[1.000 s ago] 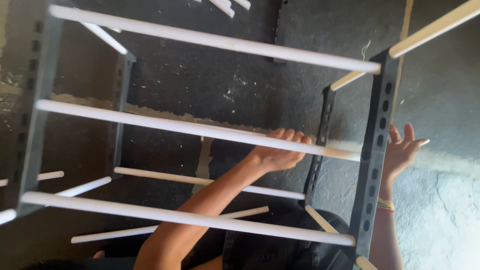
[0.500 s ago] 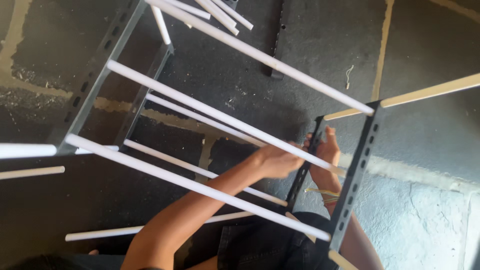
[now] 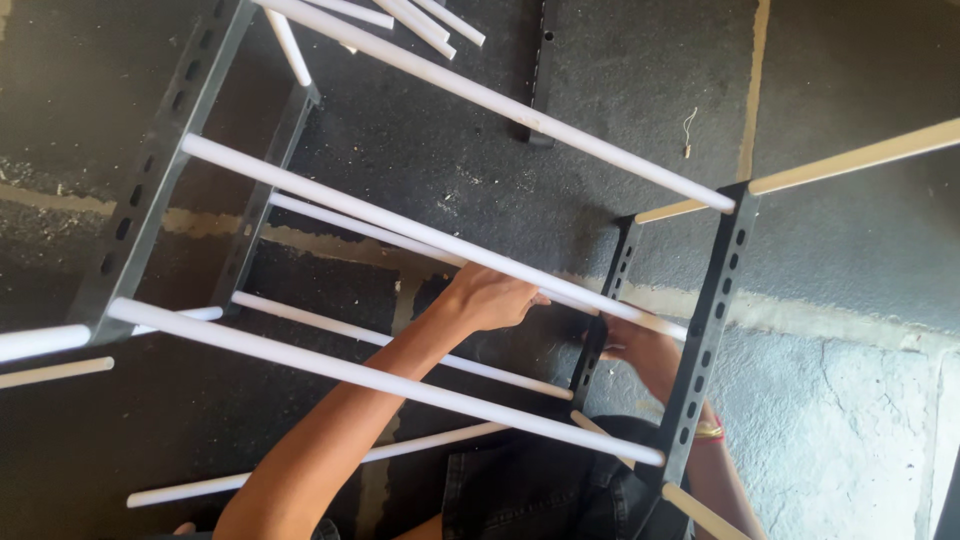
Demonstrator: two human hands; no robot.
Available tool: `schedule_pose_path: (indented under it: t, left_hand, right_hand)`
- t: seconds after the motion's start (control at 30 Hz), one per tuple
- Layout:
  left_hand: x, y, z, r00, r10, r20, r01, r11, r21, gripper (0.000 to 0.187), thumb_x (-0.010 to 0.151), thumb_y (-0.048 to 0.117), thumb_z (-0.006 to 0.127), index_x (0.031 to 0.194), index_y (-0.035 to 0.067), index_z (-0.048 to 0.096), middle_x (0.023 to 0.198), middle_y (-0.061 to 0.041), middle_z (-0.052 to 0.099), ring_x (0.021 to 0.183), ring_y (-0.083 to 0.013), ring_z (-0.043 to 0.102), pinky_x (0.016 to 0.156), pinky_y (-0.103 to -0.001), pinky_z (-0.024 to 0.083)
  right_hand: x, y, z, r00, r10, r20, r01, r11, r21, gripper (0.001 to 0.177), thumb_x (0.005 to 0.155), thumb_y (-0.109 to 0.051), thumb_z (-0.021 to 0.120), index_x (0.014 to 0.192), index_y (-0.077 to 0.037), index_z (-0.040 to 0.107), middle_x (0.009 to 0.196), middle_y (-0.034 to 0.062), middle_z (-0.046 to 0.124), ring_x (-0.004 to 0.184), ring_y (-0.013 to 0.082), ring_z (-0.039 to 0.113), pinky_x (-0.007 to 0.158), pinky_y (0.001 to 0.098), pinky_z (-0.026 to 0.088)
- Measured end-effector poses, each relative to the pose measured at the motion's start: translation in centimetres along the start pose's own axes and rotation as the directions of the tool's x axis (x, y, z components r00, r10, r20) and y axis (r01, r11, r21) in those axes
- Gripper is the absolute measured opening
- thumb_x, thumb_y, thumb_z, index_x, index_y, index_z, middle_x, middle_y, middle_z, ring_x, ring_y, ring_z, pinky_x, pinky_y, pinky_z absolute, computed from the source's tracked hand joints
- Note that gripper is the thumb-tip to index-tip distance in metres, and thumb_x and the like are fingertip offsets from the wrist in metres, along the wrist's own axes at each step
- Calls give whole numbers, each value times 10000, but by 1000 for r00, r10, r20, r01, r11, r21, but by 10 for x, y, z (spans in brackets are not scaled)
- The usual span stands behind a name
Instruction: The person assembles a metal shelving unit by inserting white plastic rods into the slots of black metal side frames. They work on the floor, connecting the components to form a ladder-like structure.
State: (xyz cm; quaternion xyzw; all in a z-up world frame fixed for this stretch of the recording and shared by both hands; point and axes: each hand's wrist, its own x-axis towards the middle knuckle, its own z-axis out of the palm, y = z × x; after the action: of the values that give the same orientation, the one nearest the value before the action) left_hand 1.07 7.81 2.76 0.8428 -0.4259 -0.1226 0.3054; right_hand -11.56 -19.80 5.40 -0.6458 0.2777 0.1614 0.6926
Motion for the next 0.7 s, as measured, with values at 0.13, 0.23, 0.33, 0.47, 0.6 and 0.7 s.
schedule_pose_path:
  t: [0.13, 0.23, 0.33, 0.47, 0.6, 0.7]
  left_hand:
    - [9, -2, 8, 997, 58, -54, -59, 998, -15, 126, 887, 132, 707, 917, 37, 784, 690, -126, 731, 568, -213, 710, 483, -356, 557]
    - [13, 3, 11, 998, 9, -63, -5, 999, 50, 110, 857, 125, 715, 888, 56, 795, 644, -129, 723, 538, -230, 704, 468, -385, 546]
    - [14, 4, 10, 997, -58, 43, 57, 998, 30, 183, 967, 196, 692, 910, 47, 782, 624, -142, 714, 514, -238, 701, 468, -382, 547]
    - [15, 13, 8, 993, -80, -89, 84, 996, 32, 139, 883, 167, 706, 913, 76, 807, 721, -140, 738, 577, -217, 719, 502, -379, 556]
    - [26, 26, -25, 990, -128, -65, 137, 978, 158, 341, 955, 320, 694, 1003, -11, 761, 903, -216, 735, 812, -284, 719, 664, -404, 573]
    - [16, 46, -36, 929, -16, -369, 137, 942, 306, 497, 892, 412, 663, 1125, -26, 691, 1104, -252, 686, 986, -337, 675, 811, -456, 558]
  right_hand:
    - [-2, 8, 3, 1000, 13, -22, -17, 977, -211, 273, 1048, -218, 576, 1148, 9, 690, 976, 113, 733, 871, 201, 710, 805, 399, 597]
    - [23, 2, -8, 999, -11, 45, 18, 989, -147, 305, 1063, -248, 543, 1143, -1, 703, 980, 94, 749, 866, 178, 723, 818, 368, 608]
    - [31, 6, -16, 995, -28, 100, 40, 991, -125, 270, 1040, -223, 561, 1145, -9, 687, 990, 99, 753, 877, 182, 738, 800, 361, 608]
    - [38, 4, -17, 998, 34, -57, -45, 975, -219, 271, 1037, -223, 574, 1140, -7, 701, 952, 129, 752, 847, 221, 737, 787, 374, 603]
    - [29, -11, -10, 976, -155, -152, 125, 974, -190, 313, 1034, -237, 646, 1150, 52, 669, 1001, 170, 707, 870, 262, 699, 767, 425, 576]
    - [-15, -34, -16, 959, -281, -35, 281, 960, -8, 431, 1026, -364, 587, 1213, 19, 645, 1144, 146, 710, 1042, 250, 718, 908, 401, 607]
